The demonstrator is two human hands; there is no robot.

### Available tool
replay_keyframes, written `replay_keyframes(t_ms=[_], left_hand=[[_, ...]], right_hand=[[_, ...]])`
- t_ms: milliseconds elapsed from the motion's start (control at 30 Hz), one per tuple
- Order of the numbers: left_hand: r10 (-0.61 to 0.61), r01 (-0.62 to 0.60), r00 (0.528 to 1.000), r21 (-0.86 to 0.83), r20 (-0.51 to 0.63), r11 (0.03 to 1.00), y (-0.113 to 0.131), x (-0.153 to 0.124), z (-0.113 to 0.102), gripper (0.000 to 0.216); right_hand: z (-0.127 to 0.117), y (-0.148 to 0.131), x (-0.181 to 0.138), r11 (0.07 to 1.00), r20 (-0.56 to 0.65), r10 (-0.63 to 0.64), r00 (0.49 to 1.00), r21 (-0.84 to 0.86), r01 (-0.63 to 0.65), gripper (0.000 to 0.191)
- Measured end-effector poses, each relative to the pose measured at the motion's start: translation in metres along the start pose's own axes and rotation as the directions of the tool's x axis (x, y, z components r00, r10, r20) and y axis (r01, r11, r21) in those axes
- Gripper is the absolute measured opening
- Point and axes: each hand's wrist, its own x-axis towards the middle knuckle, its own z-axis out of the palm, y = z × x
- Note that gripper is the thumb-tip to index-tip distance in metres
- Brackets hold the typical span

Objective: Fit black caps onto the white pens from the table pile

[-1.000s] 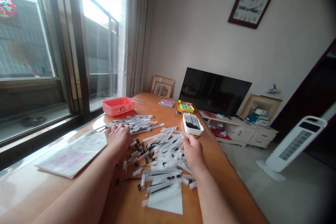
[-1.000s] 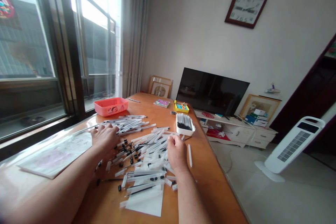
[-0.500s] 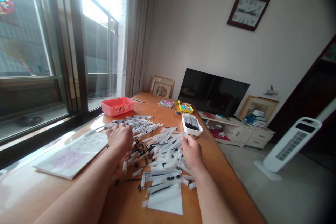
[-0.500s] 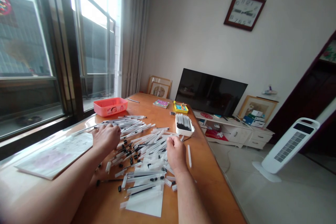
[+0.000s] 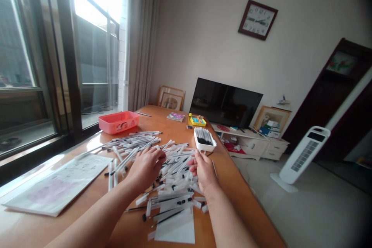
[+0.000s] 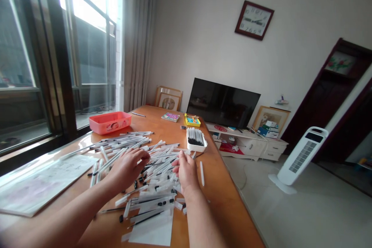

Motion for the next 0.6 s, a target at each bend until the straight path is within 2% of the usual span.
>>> replay_keyframes(t_ms=[167,333,467,600], left_hand=[[0.013,0.004,0.996,-0.182,0.093,0.983,0.011,-0.005,0.004,0.009],[0.034,0.013,0.992,-0.367,0.123,0.930,0.023,-0.009,0.011,0.025],[0.077,-0.043,0.993,-0.318,0.094,0.947,0.030,-0.010,0.007,0.029],[0.059,-0.032,0.992,-0.232,0.113,0.972,0.038,-0.010,0.003,0.035]], right_hand=[[0.004,-0.003,-0.003,0.997,0.018,-0.014,1.000,0.077,0.012,0.039],[0.018,-0.005,-0.016,0.997,0.126,-0.008,0.992,0.071,-0.001,0.037],[0.024,-0.008,-0.023,0.995,0.153,-0.015,0.988,0.102,-0.001,0.043],[0.023,-0.011,-0.024,0.995,0.105,-0.050,0.993,0.094,0.040,0.044]])
